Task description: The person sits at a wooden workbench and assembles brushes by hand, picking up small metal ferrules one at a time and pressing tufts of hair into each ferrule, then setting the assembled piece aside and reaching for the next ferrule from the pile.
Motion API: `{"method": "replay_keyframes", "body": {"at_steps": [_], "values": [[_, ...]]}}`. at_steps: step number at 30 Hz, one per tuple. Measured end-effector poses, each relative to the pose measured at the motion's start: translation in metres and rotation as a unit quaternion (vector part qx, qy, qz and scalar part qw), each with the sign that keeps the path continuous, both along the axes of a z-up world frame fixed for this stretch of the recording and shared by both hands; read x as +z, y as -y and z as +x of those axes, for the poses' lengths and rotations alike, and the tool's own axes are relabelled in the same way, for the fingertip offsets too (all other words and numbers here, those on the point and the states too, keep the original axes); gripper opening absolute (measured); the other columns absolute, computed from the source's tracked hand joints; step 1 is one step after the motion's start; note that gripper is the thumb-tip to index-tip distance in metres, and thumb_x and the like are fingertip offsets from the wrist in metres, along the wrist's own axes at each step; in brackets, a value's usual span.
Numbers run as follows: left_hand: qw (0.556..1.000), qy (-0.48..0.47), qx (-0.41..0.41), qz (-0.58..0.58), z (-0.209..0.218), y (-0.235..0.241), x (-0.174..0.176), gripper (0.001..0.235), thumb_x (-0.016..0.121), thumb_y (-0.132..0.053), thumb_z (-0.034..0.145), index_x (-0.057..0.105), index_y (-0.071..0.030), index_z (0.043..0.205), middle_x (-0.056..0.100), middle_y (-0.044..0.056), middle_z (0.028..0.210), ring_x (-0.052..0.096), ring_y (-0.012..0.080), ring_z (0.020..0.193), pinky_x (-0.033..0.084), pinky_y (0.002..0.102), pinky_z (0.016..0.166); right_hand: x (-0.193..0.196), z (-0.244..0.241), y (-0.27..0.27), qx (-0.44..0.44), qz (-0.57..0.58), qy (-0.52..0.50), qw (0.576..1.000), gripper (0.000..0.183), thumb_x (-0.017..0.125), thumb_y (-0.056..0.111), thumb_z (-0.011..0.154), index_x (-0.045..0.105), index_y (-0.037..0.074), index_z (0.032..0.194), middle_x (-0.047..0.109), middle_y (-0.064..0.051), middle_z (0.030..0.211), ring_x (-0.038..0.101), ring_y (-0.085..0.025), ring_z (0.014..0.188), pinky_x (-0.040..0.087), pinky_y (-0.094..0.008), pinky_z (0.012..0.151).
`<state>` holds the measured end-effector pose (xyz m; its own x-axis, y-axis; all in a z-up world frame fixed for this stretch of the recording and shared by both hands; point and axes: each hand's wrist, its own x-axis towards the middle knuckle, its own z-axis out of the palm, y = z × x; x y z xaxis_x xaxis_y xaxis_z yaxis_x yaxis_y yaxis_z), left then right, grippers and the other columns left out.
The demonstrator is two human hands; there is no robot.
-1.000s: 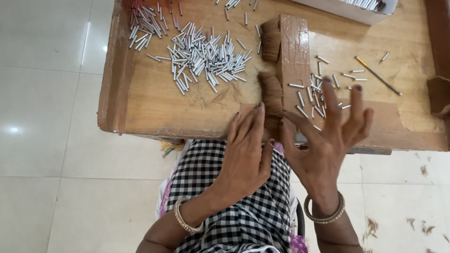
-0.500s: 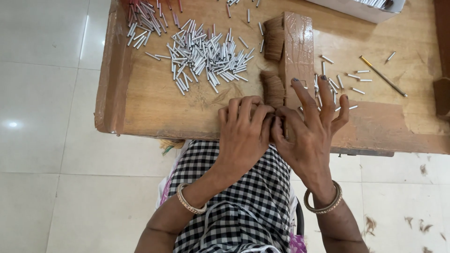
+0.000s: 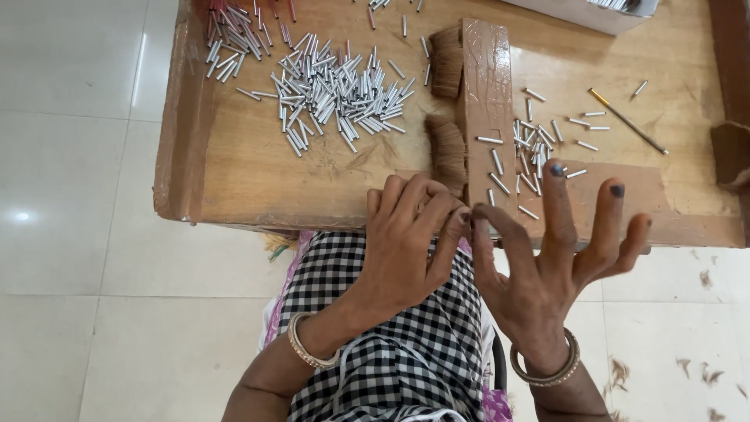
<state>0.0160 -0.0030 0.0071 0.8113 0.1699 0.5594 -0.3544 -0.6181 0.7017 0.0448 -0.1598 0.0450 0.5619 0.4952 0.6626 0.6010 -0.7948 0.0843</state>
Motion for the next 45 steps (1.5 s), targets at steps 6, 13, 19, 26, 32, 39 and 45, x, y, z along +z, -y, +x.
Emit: {"method": "replay_keyframes", "body": {"at_steps": [6,13,19,26,32,39,45], "values": [[1.000,0.017,-0.011,-0.021,-0.008,0.000,-0.003,0.016,0.063,-0.022,0.104,0.070,-0.008,0.104,0.062,0.003,0.102,0.049,0.0224,0.093,0.034,0.039,0.085,-0.013,0.005,-0.002,0.105,0.257,-0.234,0.932,0.020,0.080,-0.003,0.085,0.076,0.005,0.103,0.072,-0.014,0.113,0.066,-0.022,0.101,0.053,-0.033,0.081],[0.944,-0.116,-0.137,-0.277,-0.012,-0.011,-0.016,0.025,0.068,-0.033,0.101,0.080,-0.012,0.107,0.069,-0.002,0.083,0.053,0.0084,0.077,0.044,0.028,0.070,-0.016,0.006,-0.002,0.134,0.255,-0.123,0.950,0.022,0.067,-0.021,0.087,0.074,-0.001,0.094,0.076,-0.013,0.089,0.074,-0.016,0.074,0.051,-0.021,0.055],[0.937,-0.098,-0.119,-0.314,-0.010,-0.010,-0.020,0.020,0.077,-0.030,0.094,0.080,-0.011,0.099,0.075,-0.003,0.088,0.051,0.0074,0.072,0.042,0.026,0.064,-0.016,0.006,-0.004,0.206,0.307,-0.252,0.894,0.020,0.070,-0.017,0.086,0.073,-0.002,0.100,0.075,-0.011,0.095,0.074,-0.012,0.076,0.057,-0.020,0.061],[0.993,0.042,0.104,0.022,0.008,-0.050,-0.024,0.015,0.074,-0.024,0.094,0.077,-0.012,0.103,0.067,0.003,0.093,0.053,0.0169,0.087,0.042,0.036,0.079,-0.039,0.015,-0.005,0.173,0.301,-0.182,0.920,0.024,0.063,-0.020,0.081,0.074,-0.003,0.094,0.076,-0.013,0.093,0.073,-0.014,0.070,0.053,-0.019,0.053],[0.945,-0.065,0.266,0.177,0.027,-0.093,-0.022,0.014,0.072,-0.014,0.089,0.075,-0.019,0.102,0.053,0.005,0.098,0.049,0.0257,0.097,0.037,0.043,0.083,-0.031,0.013,-0.009,0.174,0.288,-0.203,0.919,0.026,0.061,-0.018,0.083,0.073,0.001,0.097,0.077,-0.011,0.098,0.076,-0.013,0.078,0.057,-0.018,0.058],[0.949,-0.081,0.205,0.227,0.027,-0.084,-0.018,0.017,0.070,-0.008,0.087,0.073,-0.019,0.101,0.059,0.003,0.102,0.051,0.0243,0.100,0.033,0.044,0.084,-0.033,0.009,-0.016,0.193,0.353,-0.258,0.878,0.020,0.068,-0.019,0.081,0.071,-0.002,0.091,0.075,-0.016,0.097,0.075,-0.019,0.088,0.053,-0.021,0.063],[0.998,-0.046,-0.013,-0.049,-0.003,-0.029,-0.009,0.005,0.070,-0.011,0.094,0.067,-0.012,0.098,0.066,-0.002,0.094,0.057,0.0189,0.093,0.035,0.037,0.087,-0.045,0.006,-0.011,0.242,0.443,-0.297,0.810,0.017,0.067,-0.020,0.088,0.070,-0.006,0.098,0.073,-0.019,0.103,0.074,-0.019,0.091,0.062,-0.025,0.079]]}}
